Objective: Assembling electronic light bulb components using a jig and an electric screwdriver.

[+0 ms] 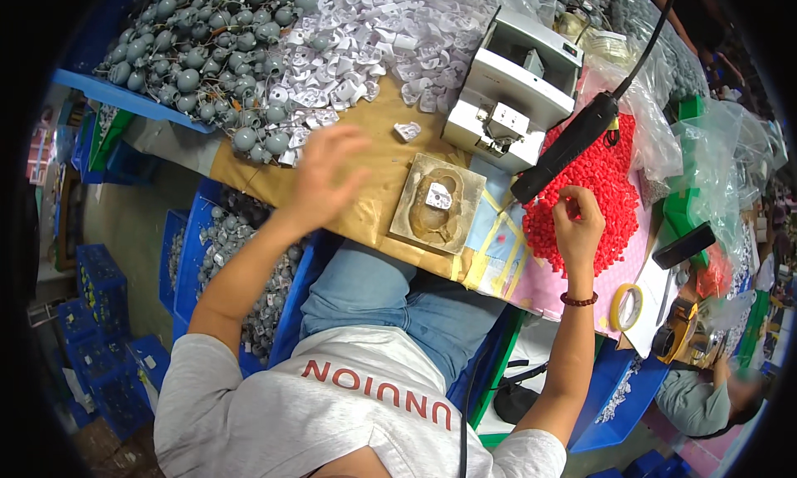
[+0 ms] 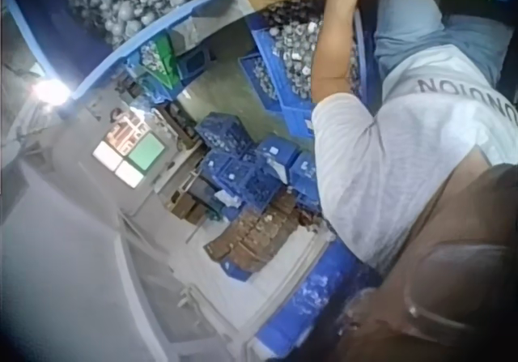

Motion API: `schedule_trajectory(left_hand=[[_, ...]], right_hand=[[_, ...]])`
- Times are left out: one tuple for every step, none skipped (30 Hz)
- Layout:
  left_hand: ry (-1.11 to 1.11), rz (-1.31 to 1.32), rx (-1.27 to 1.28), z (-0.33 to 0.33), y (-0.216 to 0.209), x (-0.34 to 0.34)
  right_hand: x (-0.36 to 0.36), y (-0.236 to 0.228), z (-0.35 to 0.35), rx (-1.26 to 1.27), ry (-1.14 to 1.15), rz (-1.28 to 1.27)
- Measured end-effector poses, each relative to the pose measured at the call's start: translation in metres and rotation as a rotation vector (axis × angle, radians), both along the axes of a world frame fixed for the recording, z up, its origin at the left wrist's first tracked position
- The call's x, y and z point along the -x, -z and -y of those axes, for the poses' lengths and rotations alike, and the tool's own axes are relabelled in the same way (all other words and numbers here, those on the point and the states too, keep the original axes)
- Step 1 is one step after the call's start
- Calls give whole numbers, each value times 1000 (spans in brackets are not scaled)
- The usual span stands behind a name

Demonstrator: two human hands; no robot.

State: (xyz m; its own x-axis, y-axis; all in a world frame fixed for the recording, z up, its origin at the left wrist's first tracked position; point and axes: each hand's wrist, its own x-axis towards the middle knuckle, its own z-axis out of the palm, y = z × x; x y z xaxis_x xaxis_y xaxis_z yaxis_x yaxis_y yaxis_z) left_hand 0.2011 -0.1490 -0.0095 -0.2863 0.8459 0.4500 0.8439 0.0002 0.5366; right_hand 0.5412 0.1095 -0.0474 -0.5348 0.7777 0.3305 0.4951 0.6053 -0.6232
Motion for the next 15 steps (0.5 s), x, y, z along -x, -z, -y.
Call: schedule_trajectory(left_hand=[[-140,-45,-31,14,-2,17],[-267,-68,-82,27,-3,36],[-376,-290,0,41,-8,57],[-457,-300,20,62,2,76],[-530,-306,40,80,11,95],[-603,-313,64,98,19,113],[-631,-274,75,107,25,121],[-653,-230,84,110,29,126],[-630,-232,76,108,36,126],[-610,-235,68,106,37,121],[-590,-242,57,102,35,117],[-570,-243,50,95,34,110],[-555,-268,52,90,35,114],[-540,-291,60,87,38,115],[-526,-311,74,86,41,116]], right_hand=[[-4,0,0,2,7,3],[-1,0,0,-12,4,-1],[2,-3,3,-35,-3,6],[8,-9,8,-45,-23,-2],[13,-13,12,-49,-38,-12],[15,-17,17,-47,-55,-22],[16,-20,24,-39,-75,-37],[13,-23,33,-42,-100,-51],[8,-25,41,-43,-125,-63],[4,-23,52,1,-129,-72],[0,-19,66,54,-138,-87],[-6,-16,79,106,-147,-102],[-8,-15,88,109,-171,-98],[-12,-14,98,112,-196,-95],[-15,-12,109,115,-223,-91]])
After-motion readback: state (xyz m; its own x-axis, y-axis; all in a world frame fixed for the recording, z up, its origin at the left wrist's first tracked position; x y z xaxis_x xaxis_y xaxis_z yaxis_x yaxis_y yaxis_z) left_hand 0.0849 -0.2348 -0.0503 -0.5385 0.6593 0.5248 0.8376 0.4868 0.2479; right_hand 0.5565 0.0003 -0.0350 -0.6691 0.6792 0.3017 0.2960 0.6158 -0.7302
